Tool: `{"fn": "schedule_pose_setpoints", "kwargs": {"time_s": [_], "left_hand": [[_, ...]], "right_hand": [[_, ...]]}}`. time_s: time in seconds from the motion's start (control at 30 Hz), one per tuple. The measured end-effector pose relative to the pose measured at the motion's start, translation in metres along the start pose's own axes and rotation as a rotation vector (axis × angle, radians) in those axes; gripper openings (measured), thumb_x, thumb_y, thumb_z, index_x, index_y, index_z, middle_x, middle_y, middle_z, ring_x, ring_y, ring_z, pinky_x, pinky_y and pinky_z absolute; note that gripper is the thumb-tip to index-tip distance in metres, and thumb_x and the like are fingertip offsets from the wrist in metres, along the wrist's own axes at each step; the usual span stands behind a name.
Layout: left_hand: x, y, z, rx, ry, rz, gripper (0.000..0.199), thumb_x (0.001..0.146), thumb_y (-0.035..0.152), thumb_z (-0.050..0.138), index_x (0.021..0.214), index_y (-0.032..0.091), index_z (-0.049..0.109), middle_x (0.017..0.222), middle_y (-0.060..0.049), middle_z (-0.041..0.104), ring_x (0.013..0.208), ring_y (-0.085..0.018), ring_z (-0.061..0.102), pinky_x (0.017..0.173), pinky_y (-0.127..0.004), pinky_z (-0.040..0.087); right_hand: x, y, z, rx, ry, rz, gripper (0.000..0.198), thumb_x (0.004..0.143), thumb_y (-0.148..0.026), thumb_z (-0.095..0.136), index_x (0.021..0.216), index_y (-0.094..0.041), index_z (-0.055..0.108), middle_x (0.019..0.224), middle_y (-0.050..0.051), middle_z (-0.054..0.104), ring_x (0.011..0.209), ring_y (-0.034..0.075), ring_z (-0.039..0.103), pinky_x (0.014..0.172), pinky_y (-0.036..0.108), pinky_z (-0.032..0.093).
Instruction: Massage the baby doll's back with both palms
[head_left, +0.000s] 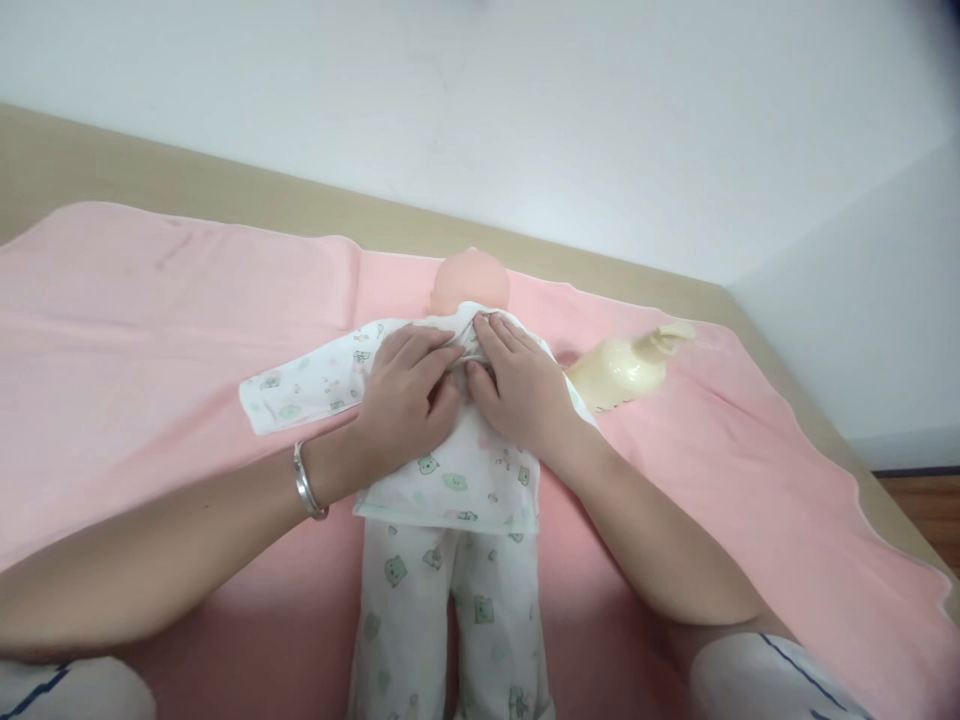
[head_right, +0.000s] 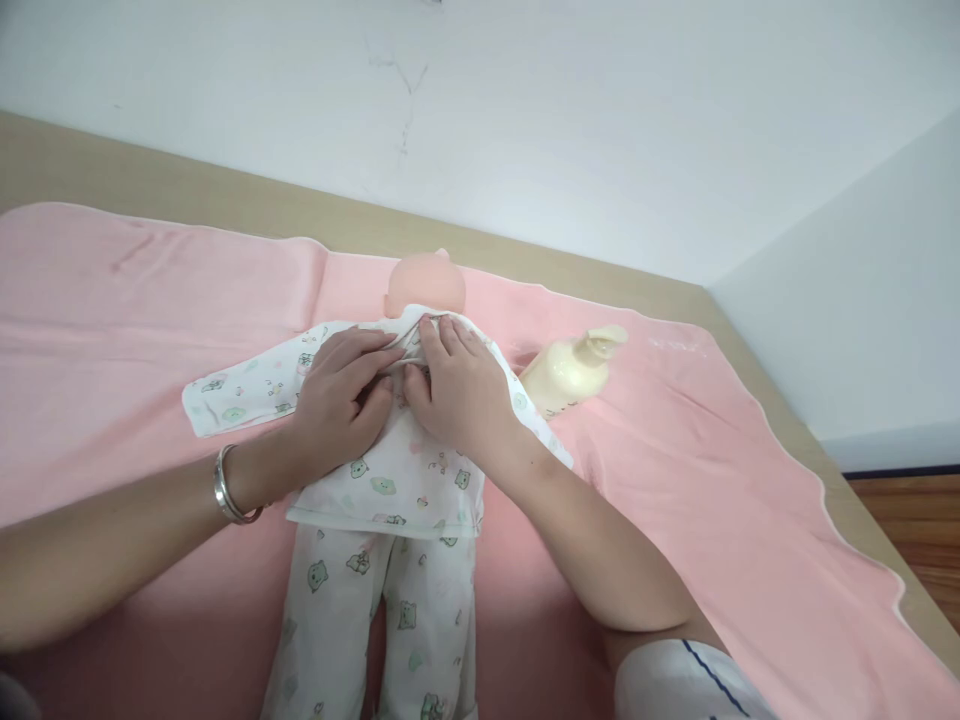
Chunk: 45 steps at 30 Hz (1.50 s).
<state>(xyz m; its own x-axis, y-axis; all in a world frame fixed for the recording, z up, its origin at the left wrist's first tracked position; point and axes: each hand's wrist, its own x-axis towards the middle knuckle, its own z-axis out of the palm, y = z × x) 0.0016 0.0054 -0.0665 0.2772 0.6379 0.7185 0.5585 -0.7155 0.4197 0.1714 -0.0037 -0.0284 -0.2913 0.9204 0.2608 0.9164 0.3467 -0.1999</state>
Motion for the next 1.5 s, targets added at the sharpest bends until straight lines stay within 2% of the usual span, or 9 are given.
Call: {"fn": "schedule_pose_setpoints", "kwargs": {"time_s": [0.2, 0.57, 0.67, 0.77, 0.9, 1.03, 1.3, 1.37, 1.5], "left_hand": [[0.000, 0.001, -0.001, -0.029, -0.026, -0.055, 0.029, 0.091, 0.019, 0.046, 0.111, 0.020, 0.068, 0.118, -0.011, 0.068, 0.113, -0.027, 0.062, 0.104, -0.051, 0.052], [0.002, 0.001, 0.000, 0.043, -0.215, -0.235, 0.058, 0.089, 0.024, 0.043, 0.144, 0.007, 0.046, 0.149, -0.019, 0.051, 0.146, -0.036, 0.040, 0.123, -0.059, 0.032], [0.003, 0.002, 0.000, 0.081, -0.224, -0.227, 0.055, 0.089, 0.026, 0.044, 0.140, 0.007, 0.051, 0.150, -0.020, 0.051, 0.146, -0.037, 0.041, 0.123, -0.061, 0.031], [0.002, 0.006, -0.002, 0.089, -0.190, -0.175, 0.046, 0.091, 0.025, 0.043, 0.130, 0.007, 0.060, 0.141, -0.020, 0.060, 0.139, -0.036, 0.050, 0.120, -0.060, 0.038], [0.001, 0.014, -0.005, 0.052, -0.113, -0.069, 0.032, 0.092, 0.021, 0.044, 0.108, 0.014, 0.071, 0.121, -0.013, 0.073, 0.126, -0.030, 0.062, 0.115, -0.055, 0.047], [-0.001, 0.016, -0.003, 0.021, -0.067, -0.082, 0.031, 0.090, 0.021, 0.047, 0.108, 0.018, 0.072, 0.121, -0.009, 0.074, 0.126, -0.029, 0.063, 0.115, -0.054, 0.049], [0.002, 0.011, -0.002, -0.128, -0.176, -0.464, 0.055, 0.087, 0.023, 0.045, 0.139, 0.013, 0.060, 0.155, -0.011, 0.050, 0.150, -0.030, 0.038, 0.129, -0.058, 0.024], [0.004, 0.010, -0.002, -0.118, -0.214, -0.485, 0.059, 0.087, 0.023, 0.042, 0.144, 0.010, 0.054, 0.159, -0.012, 0.044, 0.153, -0.030, 0.032, 0.129, -0.058, 0.022], [0.003, 0.008, -0.002, -0.077, -0.232, -0.399, 0.058, 0.090, 0.025, 0.041, 0.144, 0.008, 0.053, 0.159, -0.015, 0.044, 0.153, -0.031, 0.031, 0.129, -0.059, 0.021]], "right_hand": [[-0.001, -0.002, -0.005, -0.037, -0.010, -0.033, 0.059, 0.100, -0.031, 0.034, 0.150, -0.001, 0.045, 0.154, 0.020, 0.050, 0.146, 0.031, 0.045, 0.121, 0.050, 0.039], [-0.018, -0.023, -0.016, -0.138, -0.044, -0.028, 0.054, 0.104, -0.029, 0.035, 0.148, -0.002, 0.050, 0.147, 0.020, 0.058, 0.142, 0.034, 0.050, 0.116, 0.048, 0.046], [-0.018, -0.023, -0.020, -0.093, -0.082, 0.002, 0.053, 0.102, -0.027, 0.036, 0.148, -0.005, 0.051, 0.148, 0.018, 0.058, 0.144, 0.033, 0.048, 0.114, 0.049, 0.048], [-0.013, -0.018, -0.022, -0.011, -0.109, 0.039, 0.053, 0.100, -0.025, 0.036, 0.147, -0.006, 0.052, 0.151, 0.016, 0.055, 0.146, 0.032, 0.046, 0.115, 0.050, 0.047], [-0.004, -0.009, -0.021, 0.084, -0.133, 0.035, 0.057, 0.098, -0.024, 0.035, 0.149, -0.001, 0.047, 0.155, 0.019, 0.049, 0.150, 0.031, 0.040, 0.123, 0.049, 0.038], [0.000, -0.003, -0.017, 0.088, -0.168, 0.012, 0.060, 0.098, -0.026, 0.035, 0.152, 0.001, 0.041, 0.161, 0.023, 0.039, 0.154, 0.034, 0.031, 0.125, 0.056, 0.029], [-0.012, -0.018, -0.017, -0.079, -0.111, -0.048, 0.057, 0.104, -0.028, 0.031, 0.151, 0.001, 0.044, 0.154, 0.025, 0.048, 0.149, 0.037, 0.041, 0.121, 0.056, 0.037], [-0.018, -0.026, -0.019, -0.119, -0.100, -0.050, 0.055, 0.105, -0.029, 0.033, 0.149, 0.002, 0.047, 0.151, 0.027, 0.051, 0.146, 0.038, 0.044, 0.119, 0.055, 0.040], [-0.025, -0.033, -0.019, -0.120, -0.086, -0.053, 0.054, 0.105, -0.028, 0.034, 0.147, 0.001, 0.050, 0.149, 0.027, 0.053, 0.145, 0.038, 0.046, 0.120, 0.054, 0.040]]}}
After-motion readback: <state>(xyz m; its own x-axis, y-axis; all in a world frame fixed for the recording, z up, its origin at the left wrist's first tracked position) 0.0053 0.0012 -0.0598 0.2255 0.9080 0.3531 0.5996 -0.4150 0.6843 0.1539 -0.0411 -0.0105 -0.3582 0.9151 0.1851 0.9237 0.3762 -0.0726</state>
